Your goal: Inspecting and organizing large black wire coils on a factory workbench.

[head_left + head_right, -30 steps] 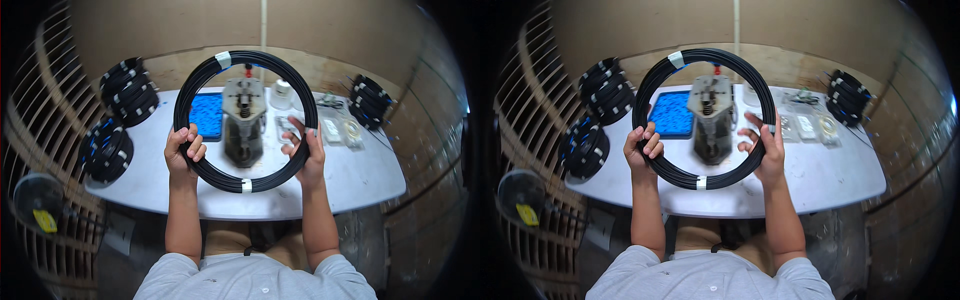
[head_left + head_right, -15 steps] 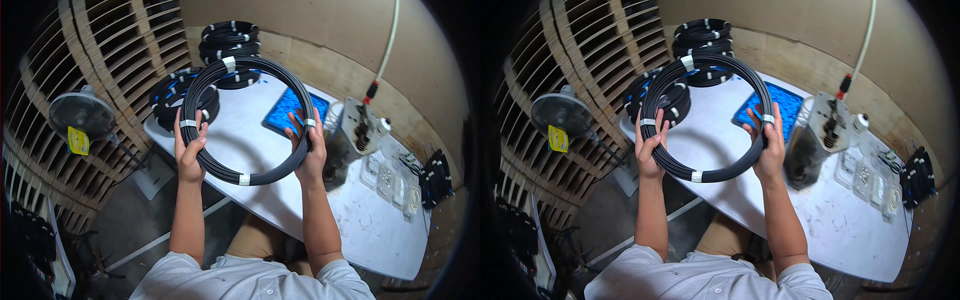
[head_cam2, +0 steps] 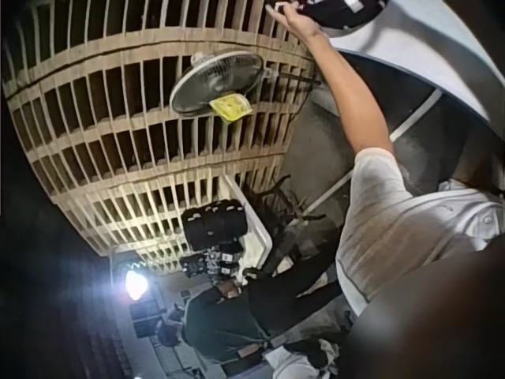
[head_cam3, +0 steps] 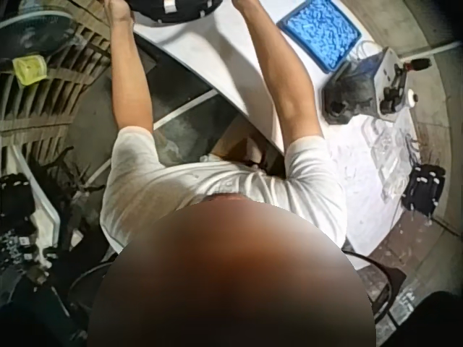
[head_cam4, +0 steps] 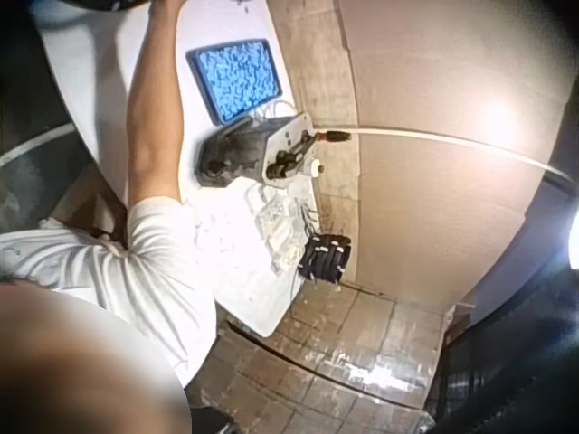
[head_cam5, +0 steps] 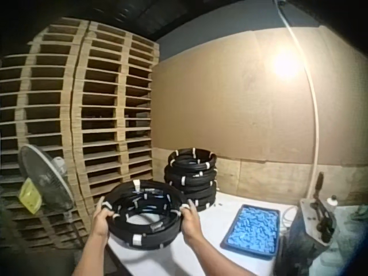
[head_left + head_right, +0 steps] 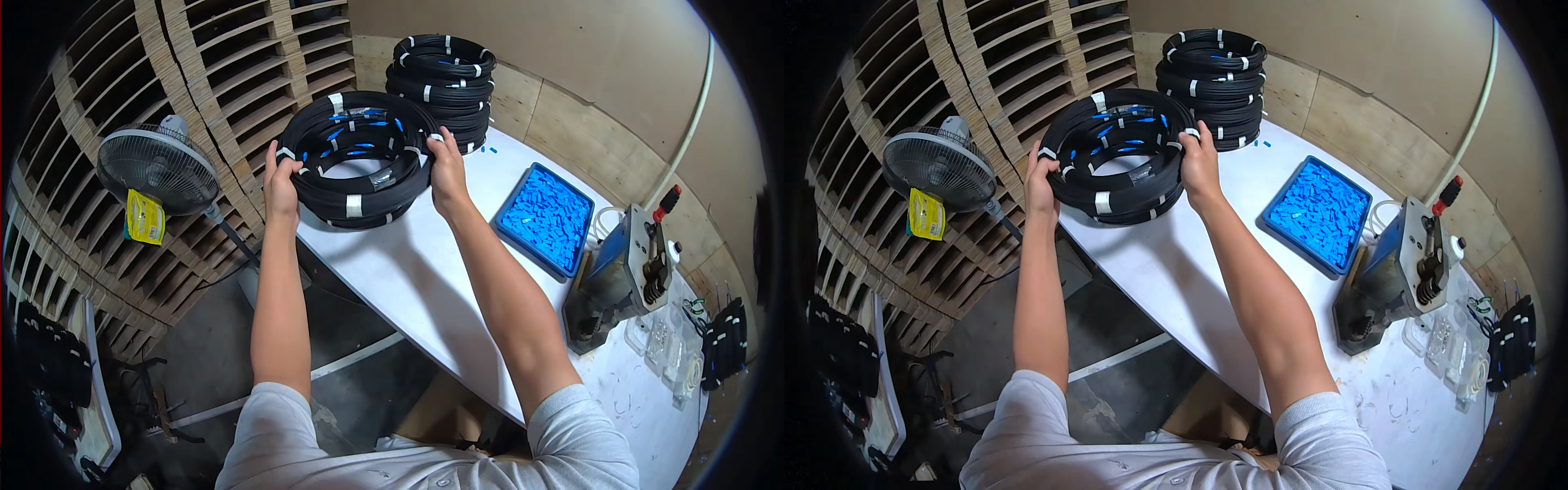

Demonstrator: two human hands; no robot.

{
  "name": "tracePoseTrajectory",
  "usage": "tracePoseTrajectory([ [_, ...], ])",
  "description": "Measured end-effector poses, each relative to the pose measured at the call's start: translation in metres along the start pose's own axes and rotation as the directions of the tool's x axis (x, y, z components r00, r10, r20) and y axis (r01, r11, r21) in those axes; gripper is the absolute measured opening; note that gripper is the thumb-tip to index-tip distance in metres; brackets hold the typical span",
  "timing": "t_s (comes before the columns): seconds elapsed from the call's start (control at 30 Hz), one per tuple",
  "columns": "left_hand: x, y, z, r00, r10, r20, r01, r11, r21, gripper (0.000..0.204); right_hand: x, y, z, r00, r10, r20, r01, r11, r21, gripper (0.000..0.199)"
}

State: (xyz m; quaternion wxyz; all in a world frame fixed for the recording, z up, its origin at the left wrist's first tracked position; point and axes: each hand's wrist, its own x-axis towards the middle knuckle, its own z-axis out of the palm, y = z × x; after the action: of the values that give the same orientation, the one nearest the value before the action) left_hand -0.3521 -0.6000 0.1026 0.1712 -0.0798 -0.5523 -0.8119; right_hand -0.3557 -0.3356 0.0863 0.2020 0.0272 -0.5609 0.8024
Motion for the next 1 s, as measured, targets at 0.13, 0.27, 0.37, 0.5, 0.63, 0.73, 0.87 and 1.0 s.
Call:
tracePoseTrajectory([
  [0.13, 0.044, -0.026, -0.012, 1.000, -0.018, -0.021, 0.019, 1.000, 0.005, 0.079, 0.042, 0.019, 0.015, 1.000, -0.011, -0.023, 0.007, 0.991, -0.137, 0.067],
  [0.27, 0.088, -0.043, -0.037, 0.999, -0.031, -0.028, 0.035, 0.986, 0.165, 0.081, 0.062, 0.014, 0.038, 1.000, 0.015, -0.006, -0.016, 0.970, -0.244, 0.068],
  [0.37, 0.101, -0.056, -0.031, 0.996, -0.083, -0.026, 0.087, 0.940, 0.330, 0.082, 0.079, 0.023, 0.028, 0.998, 0.031, -0.048, -0.048, 0.906, -0.421, 0.069],
  [0.5, 0.089, -0.063, -0.020, 0.991, -0.117, -0.058, 0.130, 0.888, 0.442, 0.078, 0.082, 0.039, 0.019, 0.999, 0.011, -0.038, -0.034, 0.750, -0.661, 0.066],
  [0.63, 0.092, -0.061, -0.015, 0.992, -0.102, -0.079, 0.126, 0.894, 0.430, 0.077, 0.094, 0.045, 0.021, 1.000, 0.001, -0.028, -0.017, 0.813, -0.582, 0.065],
  [0.73, 0.094, -0.058, -0.013, 0.990, -0.109, -0.094, 0.141, 0.858, 0.493, 0.077, 0.099, 0.047, 0.022, 0.999, 0.004, -0.047, -0.031, 0.805, -0.592, 0.063],
  [0.87, 0.097, -0.059, -0.016, 0.989, -0.096, -0.114, 0.140, 0.860, 0.490, 0.072, 0.099, 0.048, 0.022, 0.997, 0.043, -0.067, -0.074, 0.801, -0.594, 0.060],
  [1.0, 0.095, -0.062, -0.010, 0.990, -0.114, -0.087, 0.141, 0.879, 0.455, 0.071, 0.105, 0.048, 0.012, 1.000, 0.005, -0.003, -0.006, 0.761, -0.649, 0.059],
])
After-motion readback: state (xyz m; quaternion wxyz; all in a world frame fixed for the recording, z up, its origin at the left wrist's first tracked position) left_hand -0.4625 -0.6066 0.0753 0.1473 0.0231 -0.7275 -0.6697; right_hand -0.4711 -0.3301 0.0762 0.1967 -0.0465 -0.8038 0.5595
